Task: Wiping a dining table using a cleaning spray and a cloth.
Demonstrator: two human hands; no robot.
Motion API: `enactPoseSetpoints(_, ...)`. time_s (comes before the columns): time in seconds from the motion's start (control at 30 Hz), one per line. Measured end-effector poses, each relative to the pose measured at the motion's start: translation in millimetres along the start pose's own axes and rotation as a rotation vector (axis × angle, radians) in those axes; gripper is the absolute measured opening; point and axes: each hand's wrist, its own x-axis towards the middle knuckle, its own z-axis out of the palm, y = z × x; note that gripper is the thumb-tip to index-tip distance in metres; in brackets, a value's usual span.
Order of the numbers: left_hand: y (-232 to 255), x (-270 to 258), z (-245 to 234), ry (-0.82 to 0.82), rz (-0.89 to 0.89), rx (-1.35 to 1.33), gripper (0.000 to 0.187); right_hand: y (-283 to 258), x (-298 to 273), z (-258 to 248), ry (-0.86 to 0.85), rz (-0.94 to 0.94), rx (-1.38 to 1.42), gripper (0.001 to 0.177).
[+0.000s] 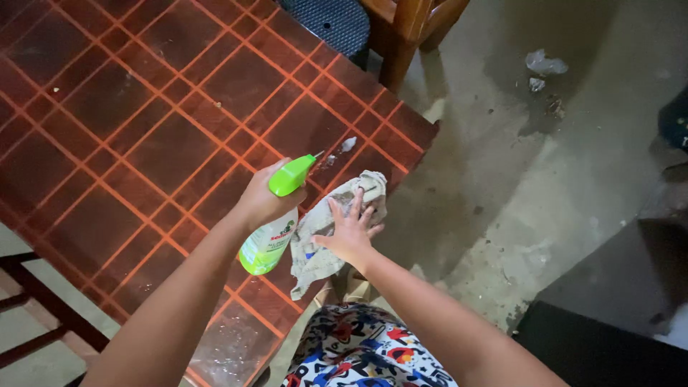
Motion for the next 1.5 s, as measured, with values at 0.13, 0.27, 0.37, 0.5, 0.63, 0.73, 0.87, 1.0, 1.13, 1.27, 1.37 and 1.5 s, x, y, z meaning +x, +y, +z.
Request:
enactPoseSetpoints(0.13, -7, 7, -8, 0.022, 0.086, 0.098, 0.025, 0, 6, 6, -0.02, 0.016, 0.019, 0.113)
enactPoseSetpoints(0.27, 0, 14, -25, -0.001, 0.074, -0.016, 0.027, -11, 10, -1, -0.032, 0.083, -0.014, 0.126)
enactPoseSetpoints(0.37, -1, 19, -37, -0.009, 0.083, -0.059, 0.031, -21, 7, -7, -0.027, 0.13, -0.04, 0.13)
enactPoseSetpoints(0.5, -9, 21, -51, 0.002, 0.101, -0.145, 0.034, -31, 10, -10, -0.031, 0.201, -0.07, 0.136)
enactPoseSetpoints(0.63, -24, 26, -66, 0.059, 0.022, -0.26, 0.043, -32, 22, -7, -0.032, 0.22, -0.079, 0.133)
enactPoseSetpoints(0.73, -40, 36, -82, 0.232, -0.056, -0.224, 0.044, -33, 34, -9, 0.015, 0.221, -0.078, 0.134)
enactPoseSetpoints(0.87, -59, 42, -102, 0.464, 0.127, -0.216, 0.06, -34, 51, -11, 0.069, 0.218, -0.063, 0.131)
enactPoseSetpoints(1.0, -68, 41, -112, 0.58, 0.149, -0.463, 0.085, -35, 57, -11, 0.089, 0.232, -0.051, 0.129)
enactPoseSetpoints(1.13, -138, 27, -79, 0.655, 0.123, -0.227, 0.068, -44, 58, -18, 0.108, 0.213, -0.096, 0.129)
enactPoseSetpoints(1.27, -168, 10, -24, 0.411, -0.649, -0.368, 0.067, -52, 76, -26, 0.142, 0.193, -0.085, 0.124)
enactPoseSetpoints(1.37, -113, 12, -11, 0.125, -0.924, -0.474, 0.06, -54, 99, -31, 0.214, 0.148, -0.093, 0.117)
enactPoseSetpoints(1.5, -136, 48, 33, 0.111, -0.941, -0.182, 0.067, -46, 148, -35, 0.239, 0.071, -0.173, 0.099)
